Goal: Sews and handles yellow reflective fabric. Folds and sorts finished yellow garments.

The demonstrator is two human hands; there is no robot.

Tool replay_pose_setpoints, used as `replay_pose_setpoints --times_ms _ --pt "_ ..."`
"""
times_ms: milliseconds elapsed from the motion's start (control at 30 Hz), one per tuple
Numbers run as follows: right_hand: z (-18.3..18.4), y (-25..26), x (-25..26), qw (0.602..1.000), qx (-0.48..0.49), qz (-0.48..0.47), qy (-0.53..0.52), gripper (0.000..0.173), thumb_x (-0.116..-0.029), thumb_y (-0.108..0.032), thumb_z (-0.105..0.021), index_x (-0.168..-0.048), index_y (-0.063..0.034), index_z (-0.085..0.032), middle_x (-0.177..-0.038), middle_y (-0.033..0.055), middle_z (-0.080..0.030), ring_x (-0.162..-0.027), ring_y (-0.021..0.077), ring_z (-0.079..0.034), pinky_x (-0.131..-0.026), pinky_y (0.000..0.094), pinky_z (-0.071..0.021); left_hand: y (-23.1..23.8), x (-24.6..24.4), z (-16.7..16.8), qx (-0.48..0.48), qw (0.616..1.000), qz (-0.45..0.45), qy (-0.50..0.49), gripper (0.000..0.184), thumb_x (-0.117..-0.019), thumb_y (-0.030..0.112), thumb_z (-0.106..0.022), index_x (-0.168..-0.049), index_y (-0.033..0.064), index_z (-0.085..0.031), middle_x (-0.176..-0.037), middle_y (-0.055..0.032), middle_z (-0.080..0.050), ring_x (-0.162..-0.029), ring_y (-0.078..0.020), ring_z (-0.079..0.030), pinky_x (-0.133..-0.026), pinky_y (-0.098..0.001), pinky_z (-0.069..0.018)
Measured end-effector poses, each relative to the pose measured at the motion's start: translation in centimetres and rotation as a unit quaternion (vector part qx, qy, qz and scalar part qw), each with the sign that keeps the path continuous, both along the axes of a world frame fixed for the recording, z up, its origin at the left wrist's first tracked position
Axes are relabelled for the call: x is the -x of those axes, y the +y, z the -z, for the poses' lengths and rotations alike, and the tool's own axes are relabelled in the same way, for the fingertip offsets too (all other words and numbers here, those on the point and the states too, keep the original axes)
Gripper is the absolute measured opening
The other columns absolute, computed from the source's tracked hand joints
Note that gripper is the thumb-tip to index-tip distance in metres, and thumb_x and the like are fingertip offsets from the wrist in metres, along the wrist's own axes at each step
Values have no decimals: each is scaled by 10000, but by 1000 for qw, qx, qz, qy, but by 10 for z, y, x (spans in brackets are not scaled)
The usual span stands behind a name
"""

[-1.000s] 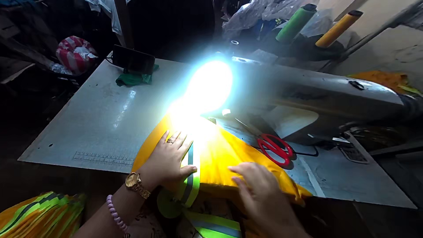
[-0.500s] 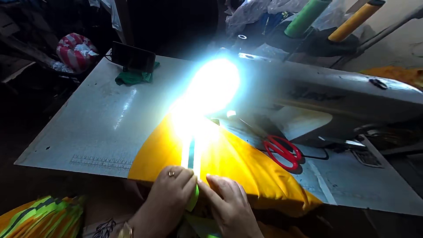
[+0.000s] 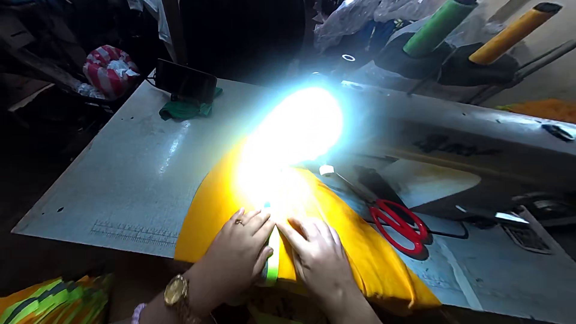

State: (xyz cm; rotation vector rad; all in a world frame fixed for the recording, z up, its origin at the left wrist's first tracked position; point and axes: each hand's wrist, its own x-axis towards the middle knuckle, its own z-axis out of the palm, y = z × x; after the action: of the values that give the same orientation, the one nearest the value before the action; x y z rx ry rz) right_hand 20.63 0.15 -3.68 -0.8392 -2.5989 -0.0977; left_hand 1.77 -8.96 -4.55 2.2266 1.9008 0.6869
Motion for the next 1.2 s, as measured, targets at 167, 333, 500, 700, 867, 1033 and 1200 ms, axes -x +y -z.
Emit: replay_pose_setpoints --times_ms 167,333,500,700,867,1033,1200 --pt "-2 38 17 1000 -10 8 -1 338 -904 -175 -574 -1151 -262 -789 -1127 63 -737 -1071 319 -689 -873 544 -554 43 22 -20 91 995 32 20 517 -1075 404 -417 -1499 128 -522 -1560 -40 -496 -1368 -236 -538 -1125 -509 -405" --pt "-14 68 37 999 28 15 -14 336 -924 -138 -576 -1181 -221 -775 -1218 84 -704 -1169 332 -643 -941 556 -528 81 43 -30 108 993 46 26 544 -1068 383 -426 -1554 140 -451 -1592 -29 -453 -1391 -253 -499 -1136 -516 -364" --pt "-28 25 32 978 158 101 -96 608 -1022 -525 -406 -1452 -136 -589 -1484 148 -555 -1393 350 -502 -1144 585 -375 96 54 -32 120 990 50 45 589 -1044 422 -448 -1564 145 -434 -1611 -28 -423 -1463 -226 -413 -1207 -501 -266" --pt "7 33 -53 993 82 46 -69 659 -1052 -565 -269 -1400 -151 -645 -1521 116 -532 -1437 340 -463 -1164 593 -360 93 55 -36 148 983 73 82 848 -976 627 -472 -1639 147 -253 -1687 -54 -270 -1530 -266 -283 -1233 -545 -155" --pt "-8 14 -50 998 39 52 -9 476 -1034 -442 -430 -1248 -155 -743 -1388 161 -632 -1335 409 -551 -1101 657 -399 57 34 -40 162 980 55 98 876 -974 689 -413 -1646 157 -231 -1712 -85 -182 -1579 -288 -148 -1236 -636 -54" --pt "-5 -31 -31 993 93 -69 34 274 -1000 -303 -588 -1225 -304 -744 -1219 50 -717 -1162 268 -659 -976 505 -528 -22 -12 -3 -80 994 -2 74 275 -993 208 -572 -1211 136 -725 -1229 -53 -715 -1133 -228 -688 -965 -487 -549" --pt "-24 -34 -22 989 141 -51 19 286 -961 -187 -645 -1208 -259 -769 -1218 96 -726 -1166 331 -665 -987 543 -511 -43 -25 8 -100 993 -54 46 333 -1031 289 -511 -1271 172 -711 -1326 2 -688 -1257 -172 -628 -1047 -416 -500"
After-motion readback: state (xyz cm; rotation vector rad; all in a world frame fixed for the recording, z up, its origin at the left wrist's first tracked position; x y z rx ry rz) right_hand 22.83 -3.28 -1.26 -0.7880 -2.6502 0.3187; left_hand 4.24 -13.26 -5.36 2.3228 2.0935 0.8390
